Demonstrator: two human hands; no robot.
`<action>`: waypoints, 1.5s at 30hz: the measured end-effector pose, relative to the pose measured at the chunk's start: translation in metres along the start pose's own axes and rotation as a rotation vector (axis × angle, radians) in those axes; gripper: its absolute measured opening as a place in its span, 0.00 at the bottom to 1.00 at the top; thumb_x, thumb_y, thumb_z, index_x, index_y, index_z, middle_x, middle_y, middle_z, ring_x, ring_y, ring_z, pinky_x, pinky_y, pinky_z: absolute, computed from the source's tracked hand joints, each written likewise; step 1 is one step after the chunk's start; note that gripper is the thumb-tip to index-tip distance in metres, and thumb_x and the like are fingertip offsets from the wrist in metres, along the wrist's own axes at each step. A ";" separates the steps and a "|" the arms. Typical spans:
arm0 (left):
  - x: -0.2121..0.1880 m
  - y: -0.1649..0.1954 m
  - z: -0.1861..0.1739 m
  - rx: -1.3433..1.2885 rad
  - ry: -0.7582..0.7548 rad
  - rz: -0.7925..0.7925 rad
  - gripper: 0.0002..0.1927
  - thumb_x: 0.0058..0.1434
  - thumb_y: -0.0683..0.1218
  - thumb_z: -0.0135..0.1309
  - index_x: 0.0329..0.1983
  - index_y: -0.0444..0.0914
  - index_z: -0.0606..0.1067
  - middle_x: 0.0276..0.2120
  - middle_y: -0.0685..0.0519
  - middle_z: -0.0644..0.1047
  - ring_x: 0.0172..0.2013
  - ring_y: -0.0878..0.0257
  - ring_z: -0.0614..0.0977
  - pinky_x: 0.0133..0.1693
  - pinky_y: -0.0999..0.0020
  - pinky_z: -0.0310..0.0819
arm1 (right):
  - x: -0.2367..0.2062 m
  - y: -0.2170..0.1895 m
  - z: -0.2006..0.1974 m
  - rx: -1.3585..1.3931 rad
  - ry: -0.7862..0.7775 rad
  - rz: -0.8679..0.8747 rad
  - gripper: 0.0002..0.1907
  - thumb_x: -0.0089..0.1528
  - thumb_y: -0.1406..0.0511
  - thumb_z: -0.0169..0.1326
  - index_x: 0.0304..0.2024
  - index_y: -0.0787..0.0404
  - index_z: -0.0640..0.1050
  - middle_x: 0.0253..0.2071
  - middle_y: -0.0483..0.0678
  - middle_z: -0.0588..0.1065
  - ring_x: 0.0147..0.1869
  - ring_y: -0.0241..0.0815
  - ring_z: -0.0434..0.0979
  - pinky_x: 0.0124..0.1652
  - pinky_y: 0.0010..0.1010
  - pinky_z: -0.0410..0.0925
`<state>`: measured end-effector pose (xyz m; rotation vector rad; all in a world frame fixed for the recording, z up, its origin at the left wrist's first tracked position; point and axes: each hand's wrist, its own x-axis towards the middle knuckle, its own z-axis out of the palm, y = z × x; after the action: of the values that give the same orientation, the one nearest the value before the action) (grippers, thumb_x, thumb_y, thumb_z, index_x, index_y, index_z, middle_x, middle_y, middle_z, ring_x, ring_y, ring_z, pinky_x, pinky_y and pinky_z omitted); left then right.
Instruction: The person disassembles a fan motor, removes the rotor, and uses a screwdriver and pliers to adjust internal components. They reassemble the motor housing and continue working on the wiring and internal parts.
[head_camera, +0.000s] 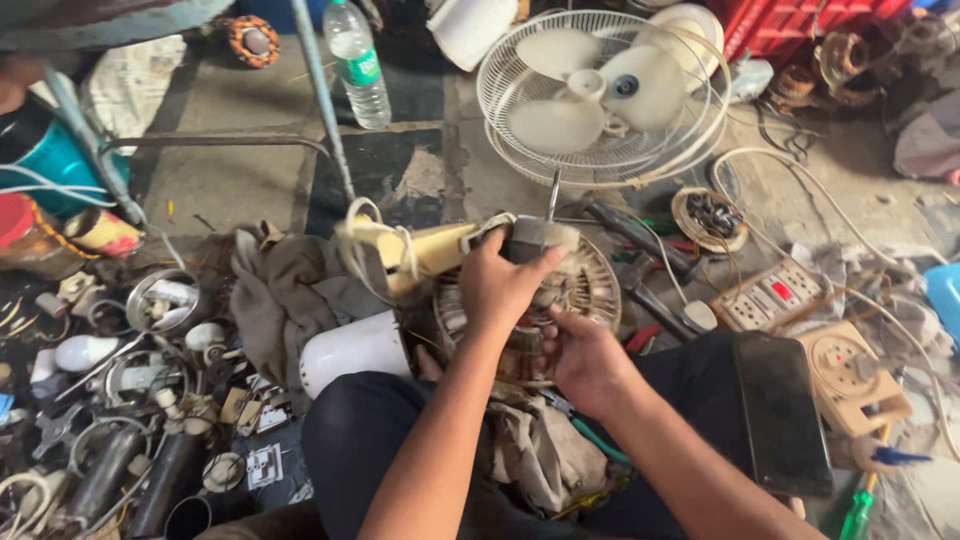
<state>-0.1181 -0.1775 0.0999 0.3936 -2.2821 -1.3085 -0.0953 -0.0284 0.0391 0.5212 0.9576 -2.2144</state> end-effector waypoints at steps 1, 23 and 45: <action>-0.001 -0.001 0.008 0.048 -0.036 0.014 0.43 0.41 0.69 0.69 0.51 0.34 0.79 0.41 0.40 0.83 0.44 0.45 0.85 0.46 0.54 0.78 | 0.003 0.000 -0.009 -0.031 0.034 0.009 0.05 0.64 0.61 0.55 0.34 0.53 0.75 0.26 0.40 0.69 0.31 0.38 0.67 0.37 0.36 0.63; -0.012 -0.031 0.012 0.012 -0.051 0.329 0.49 0.44 0.54 0.74 0.66 0.35 0.64 0.55 0.35 0.74 0.55 0.38 0.77 0.55 0.48 0.72 | 0.052 -0.101 0.044 -1.158 -0.004 -0.337 0.37 0.48 0.51 0.69 0.54 0.65 0.79 0.45 0.53 0.82 0.45 0.41 0.82 0.43 0.35 0.75; -0.007 -0.053 -0.071 -0.333 -0.060 0.043 0.49 0.41 0.53 0.74 0.67 0.35 0.68 0.58 0.41 0.77 0.59 0.49 0.80 0.57 0.58 0.74 | 0.019 -0.056 0.119 -1.287 -0.112 -0.609 0.38 0.56 0.52 0.64 0.63 0.65 0.72 0.52 0.51 0.80 0.54 0.40 0.80 0.51 0.32 0.73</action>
<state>-0.0736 -0.2522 0.0829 0.1907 -2.0544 -1.6600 -0.1592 -0.0970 0.1335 -0.5462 2.3428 -1.5123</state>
